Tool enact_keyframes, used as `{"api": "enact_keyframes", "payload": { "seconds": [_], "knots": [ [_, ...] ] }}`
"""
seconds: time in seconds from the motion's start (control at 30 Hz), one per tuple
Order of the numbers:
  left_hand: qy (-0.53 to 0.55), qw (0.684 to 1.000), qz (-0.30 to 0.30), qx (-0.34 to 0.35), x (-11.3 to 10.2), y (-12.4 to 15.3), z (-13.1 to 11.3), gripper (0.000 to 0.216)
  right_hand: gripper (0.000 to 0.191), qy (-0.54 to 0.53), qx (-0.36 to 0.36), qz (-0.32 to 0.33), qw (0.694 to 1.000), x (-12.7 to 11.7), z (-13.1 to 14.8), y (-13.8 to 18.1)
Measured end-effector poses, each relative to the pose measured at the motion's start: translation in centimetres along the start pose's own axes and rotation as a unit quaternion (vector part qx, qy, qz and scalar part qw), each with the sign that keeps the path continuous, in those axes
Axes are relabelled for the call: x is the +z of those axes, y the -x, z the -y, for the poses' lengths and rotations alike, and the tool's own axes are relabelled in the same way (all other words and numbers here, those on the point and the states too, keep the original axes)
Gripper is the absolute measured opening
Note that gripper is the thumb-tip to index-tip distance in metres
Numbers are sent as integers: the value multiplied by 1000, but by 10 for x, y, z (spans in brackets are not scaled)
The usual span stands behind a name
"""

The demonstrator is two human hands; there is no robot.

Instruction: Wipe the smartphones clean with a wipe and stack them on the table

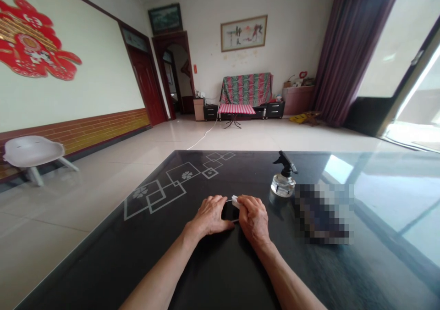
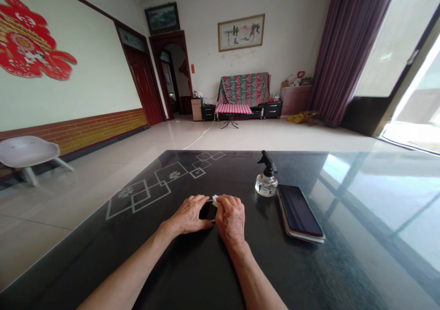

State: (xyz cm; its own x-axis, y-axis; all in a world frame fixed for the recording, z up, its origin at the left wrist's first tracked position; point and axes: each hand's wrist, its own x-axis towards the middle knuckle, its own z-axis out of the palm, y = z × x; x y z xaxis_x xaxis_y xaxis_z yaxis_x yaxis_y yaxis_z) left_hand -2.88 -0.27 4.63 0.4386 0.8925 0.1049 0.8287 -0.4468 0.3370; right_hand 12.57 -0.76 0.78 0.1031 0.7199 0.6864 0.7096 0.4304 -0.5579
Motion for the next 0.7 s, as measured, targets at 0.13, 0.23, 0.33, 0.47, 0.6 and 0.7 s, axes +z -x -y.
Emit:
{"api": "enact_keyframes", "payload": {
  "seconds": [0.13,0.23,0.33,0.47,0.6,0.7],
  "knots": [
    [29,999,3,20,-1,-9,3,68,28,-22,48,-2,999,-1,-15,-8],
    [43,998,0,39,0,-10,7,70,27,-26,52,-2,998,-8,-31,-14],
    [43,997,3,61,1,-9,12,75,26,-43,49,5,998,-15,-40,-17],
    [17,997,14,74,0,-8,15,78,26,-80,42,14,996,-16,-40,-16],
    [-2,998,29,64,-2,-10,6,77,27,-91,41,18,995,-16,-35,-18],
    [-2,998,37,52,-2,-11,1,76,26,-96,48,8,994,-16,-34,-18]
  ]
}}
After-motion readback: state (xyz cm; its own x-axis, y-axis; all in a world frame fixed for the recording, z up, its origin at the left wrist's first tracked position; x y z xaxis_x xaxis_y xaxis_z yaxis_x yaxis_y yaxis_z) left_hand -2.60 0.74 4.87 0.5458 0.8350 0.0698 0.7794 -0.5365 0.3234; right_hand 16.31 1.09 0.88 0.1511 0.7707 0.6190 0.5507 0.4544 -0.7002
